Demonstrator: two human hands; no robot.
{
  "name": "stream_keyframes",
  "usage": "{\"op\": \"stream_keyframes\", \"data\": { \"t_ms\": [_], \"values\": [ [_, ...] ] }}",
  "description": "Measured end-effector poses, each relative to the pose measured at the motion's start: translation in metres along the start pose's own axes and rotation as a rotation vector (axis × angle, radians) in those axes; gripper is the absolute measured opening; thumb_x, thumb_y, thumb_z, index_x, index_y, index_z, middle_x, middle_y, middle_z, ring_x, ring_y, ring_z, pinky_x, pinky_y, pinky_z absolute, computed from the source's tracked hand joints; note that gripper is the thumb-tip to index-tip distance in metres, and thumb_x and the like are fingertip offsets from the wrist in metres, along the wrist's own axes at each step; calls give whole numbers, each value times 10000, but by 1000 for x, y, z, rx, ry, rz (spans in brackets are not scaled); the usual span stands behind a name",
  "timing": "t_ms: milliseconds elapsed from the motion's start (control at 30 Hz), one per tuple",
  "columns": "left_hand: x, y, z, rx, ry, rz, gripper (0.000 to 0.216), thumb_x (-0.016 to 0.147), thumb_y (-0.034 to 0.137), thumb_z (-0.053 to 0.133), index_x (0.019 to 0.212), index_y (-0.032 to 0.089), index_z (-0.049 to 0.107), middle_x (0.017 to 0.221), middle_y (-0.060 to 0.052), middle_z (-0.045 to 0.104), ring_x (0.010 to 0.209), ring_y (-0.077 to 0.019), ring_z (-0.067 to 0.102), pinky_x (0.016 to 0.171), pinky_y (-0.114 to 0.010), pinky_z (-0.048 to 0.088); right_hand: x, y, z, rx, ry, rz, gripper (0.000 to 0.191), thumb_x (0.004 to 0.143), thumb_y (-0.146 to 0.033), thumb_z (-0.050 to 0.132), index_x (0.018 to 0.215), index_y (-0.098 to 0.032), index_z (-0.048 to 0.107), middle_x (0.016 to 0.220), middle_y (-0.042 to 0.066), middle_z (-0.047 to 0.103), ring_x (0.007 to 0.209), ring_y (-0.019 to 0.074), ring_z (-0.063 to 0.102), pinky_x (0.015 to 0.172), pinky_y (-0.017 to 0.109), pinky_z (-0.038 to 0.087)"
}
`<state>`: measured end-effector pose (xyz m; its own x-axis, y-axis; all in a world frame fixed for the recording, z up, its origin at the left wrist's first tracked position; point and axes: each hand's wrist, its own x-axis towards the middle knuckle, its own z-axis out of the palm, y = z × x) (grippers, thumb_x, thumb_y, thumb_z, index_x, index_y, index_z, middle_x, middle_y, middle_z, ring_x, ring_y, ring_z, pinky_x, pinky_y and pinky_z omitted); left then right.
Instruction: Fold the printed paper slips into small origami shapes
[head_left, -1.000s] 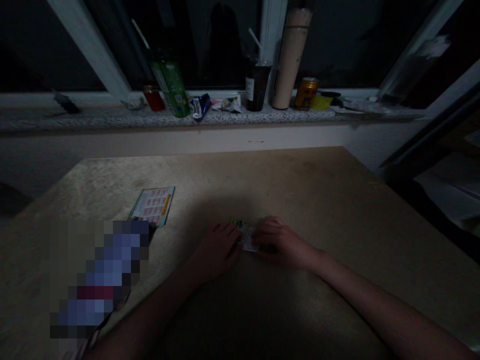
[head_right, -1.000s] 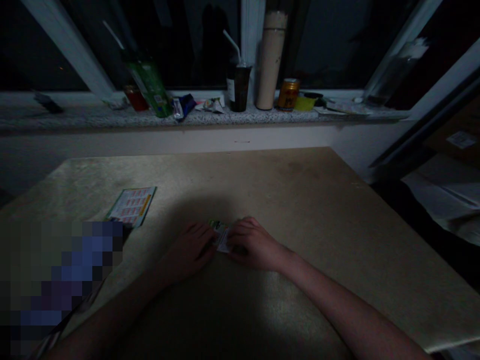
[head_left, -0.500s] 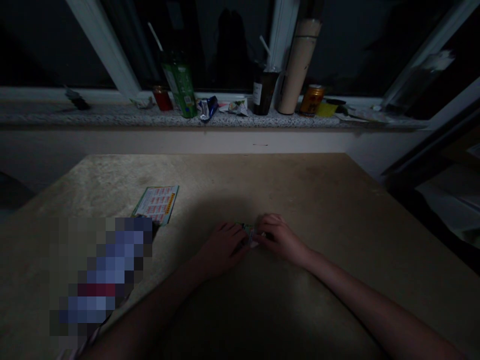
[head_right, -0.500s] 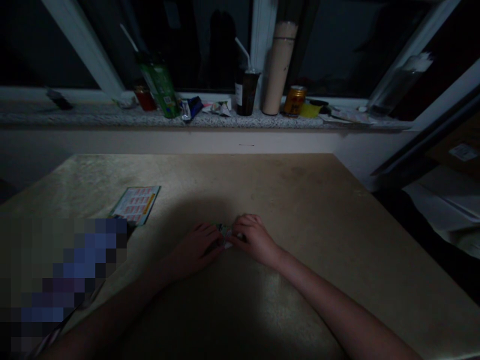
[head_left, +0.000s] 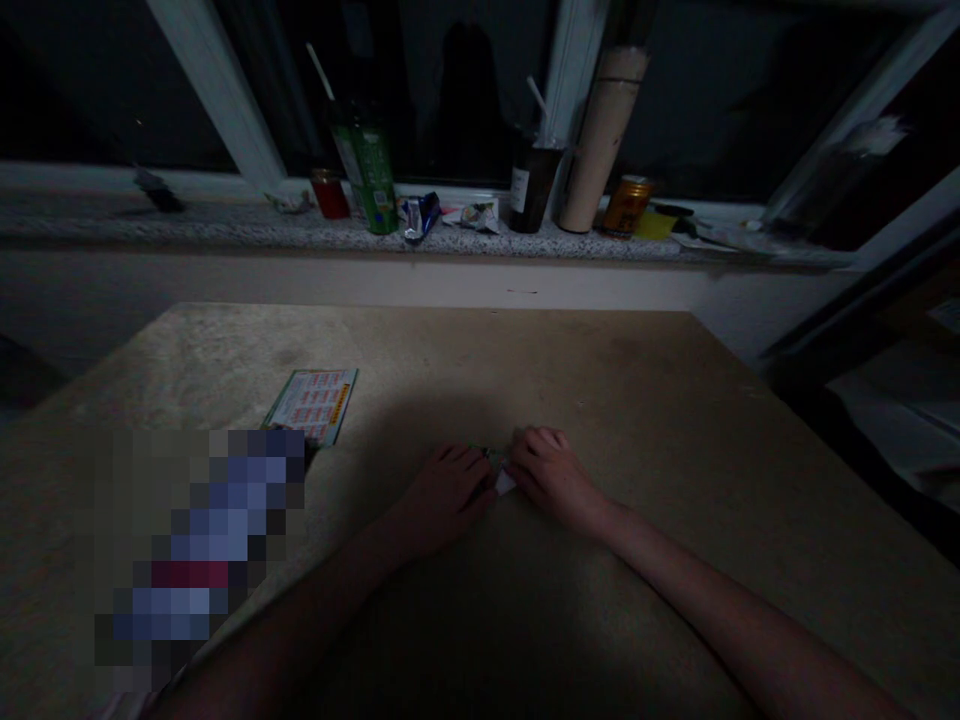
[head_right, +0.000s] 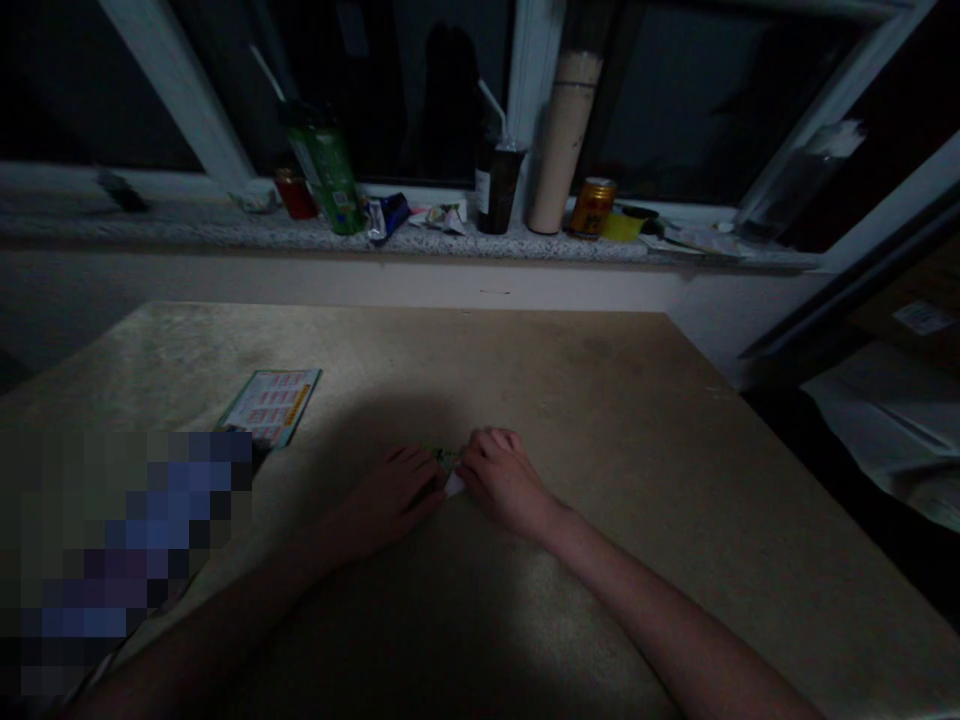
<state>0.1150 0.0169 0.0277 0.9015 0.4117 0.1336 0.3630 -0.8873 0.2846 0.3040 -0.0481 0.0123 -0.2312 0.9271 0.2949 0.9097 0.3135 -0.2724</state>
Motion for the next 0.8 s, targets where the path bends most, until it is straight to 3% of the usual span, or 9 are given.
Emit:
{"op": "stream_keyframes", "data": {
  "t_ms": [233,533,800],
  "values": [
    [-1,0,1,-10,0,-11,127,916,293,453,910,189,524,913,-36,555,897,-217,520,871,-385,373,3,-14,2,-251,-22,24,180,921,-275,462,872,-162,594,903,96,543,903,240,468,841,383,337],
    [-1,0,0,-26,3,-17,124,909,285,449,876,197,529,886,-30,559,865,-211,526,863,-386,380,10,-8,8,-234,-55,-19,149,909,-251,498,849,-161,600,899,83,558,909,230,483,844,364,334],
    [-2,0,1,-21,2,-15,132,903,293,446,914,195,534,933,-44,565,905,-222,526,872,-392,370,9,-12,8,-273,-7,75,148,904,-279,491,883,-173,592,898,88,545,894,248,470,819,378,341]
  ]
}}
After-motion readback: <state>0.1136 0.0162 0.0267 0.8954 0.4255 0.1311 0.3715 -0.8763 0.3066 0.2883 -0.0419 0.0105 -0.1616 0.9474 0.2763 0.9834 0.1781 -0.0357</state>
